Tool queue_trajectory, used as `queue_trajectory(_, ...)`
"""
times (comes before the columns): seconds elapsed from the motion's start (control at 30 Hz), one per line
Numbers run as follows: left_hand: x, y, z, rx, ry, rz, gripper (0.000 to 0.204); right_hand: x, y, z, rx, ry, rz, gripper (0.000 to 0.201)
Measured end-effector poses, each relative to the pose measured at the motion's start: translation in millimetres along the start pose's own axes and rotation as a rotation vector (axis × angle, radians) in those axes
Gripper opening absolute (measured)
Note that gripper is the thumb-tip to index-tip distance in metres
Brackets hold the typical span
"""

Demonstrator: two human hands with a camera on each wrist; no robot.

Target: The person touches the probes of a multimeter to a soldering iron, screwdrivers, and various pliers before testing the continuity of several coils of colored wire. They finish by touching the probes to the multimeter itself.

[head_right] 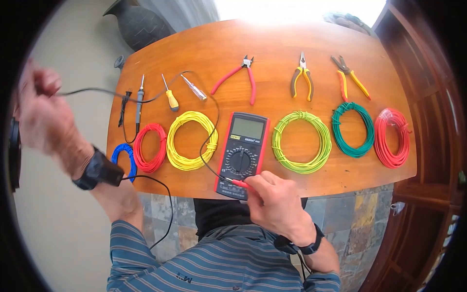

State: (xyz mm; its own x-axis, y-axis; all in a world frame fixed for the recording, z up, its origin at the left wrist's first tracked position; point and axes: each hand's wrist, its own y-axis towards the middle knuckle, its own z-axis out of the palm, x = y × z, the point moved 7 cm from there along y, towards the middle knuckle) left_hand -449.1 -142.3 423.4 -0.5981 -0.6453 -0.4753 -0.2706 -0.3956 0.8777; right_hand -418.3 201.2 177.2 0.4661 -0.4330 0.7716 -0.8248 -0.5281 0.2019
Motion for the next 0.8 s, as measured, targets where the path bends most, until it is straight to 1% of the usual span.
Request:
queue_trajectory(0.03, 4.2, 14.8, -22.7, -0.002, 0.000, -0.001, 0.026, -2.4, -0.1, -3.7, 0.003, 0.002, -0.003, 0.019)
queue_trajectory(0.1, -24.9, 25.5, -60.1, -0.040, -0.148, 0.087, 0.025, -8.9, 0.0, -10.8, 0.011, -0.038, 0.019, 0.019)
queue_trajectory(0.13, -53.5, 6.5, -48.2, -0.050, 0.050, 0.101, 0.031, -11.0, 1.2, -15.4, 0.030, -0.041, 0.060, 0.017)
queue_trajectory(0.17, -81.9, -14.6, -36.9, -0.061, 0.246, 0.114, 0.037, -12.8, 2.1, -19.3, 0.033, -0.039, 0.056, 0.017)
queue_trajectory(0.2, -90.3, -17.2, -71.4, -0.062, 0.250, 0.115, 0.037, -16.3, 2.9, -23.3, 0.029, -0.040, 0.070, 0.016)
queue_trajectory(0.23, -77.9, -14.7, -110.8, 0.111, 0.016, -0.045, 0.029, -18.4, 4.3, -26.8, 0.023, -0.042, 0.085, 0.015)
queue_trajectory(0.27, -66.1, -20.0, -125.3, 0.283, -0.219, -0.207, 0.022, -16.0, 8.8, -31.6, 0.028, -0.026, 0.083, 0.011)
queue_trajectory(0.3, -64.0, -38.1, -117.2, 0.284, -0.217, -0.206, 0.022, -9.1, 15.8, -35.7, 0.029, -0.025, 0.082, 0.011)
queue_trajectory(0.37, -67.4, -91.0, -84.4, 0.224, 0.317, -0.087, 0.009, 0.1, 30.9, -39.8, -0.011, 0.081, 0.157, 0.007)
queue_trajectory(0.4, -55.2, -109.7, -57.9, 0.435, 0.369, -0.158, 0.005, 8.3, 40.4, -37.3, -0.028, 0.032, 0.057, 0.004)
queue_trajectory(0.43, -38.0, -126.3, -36.6, 0.645, 0.420, -0.230, 0.005, 9.4, 49.4, -29.2, -0.024, 0.035, 0.057, 0.004)
queue_trajectory(0.5, 4.7, -154.8, -26.6, 0.867, 0.538, -0.404, 0.009, 27.2, 64.6, -9.5, -0.063, -0.134, -0.160, 0.008)
queue_trajectory(0.53, 25.6, -167.5, -25.5, 0.865, 0.557, -0.401, 0.009, 30.9, 69.1, 4.5, -0.014, -0.241, -0.162, 0.009)
queue_trajectory(0.57, 44.9, -179.8, -26.1, 0.862, 0.575, -0.400, 0.010, 31.8, 72.1, 14.7, -0.009, -0.239, -0.167, 0.009)
queue_trajectory(0.6, 59.2, -188.2, -27.6, 0.857, 0.578, -0.403, 0.010, 29.1, 75.0, 27.3, 0.033, -0.315, -0.154, 0.011)
queue_trajectory(0.63, 71.6, -197.4, -27.1, 0.889, 0.537, -0.426, 0.009, 27.1, 77.5, 36.5, 0.075, -0.391, -0.139, 0.013)
queue_trajectory(0.67, 79.2, -204.4, -26.0, 0.922, 0.492, -0.449, 0.008, 26.2, 79.7, 40.8, 0.098, -0.415, -0.125, 0.019)
queue_trajectory(0.8, 90.8, -215.7, -26.1, 0.963, 0.554, -0.454, 0.009, 20.3, 81.5, 48.6, 0.133, -0.500, -0.101, 0.019)
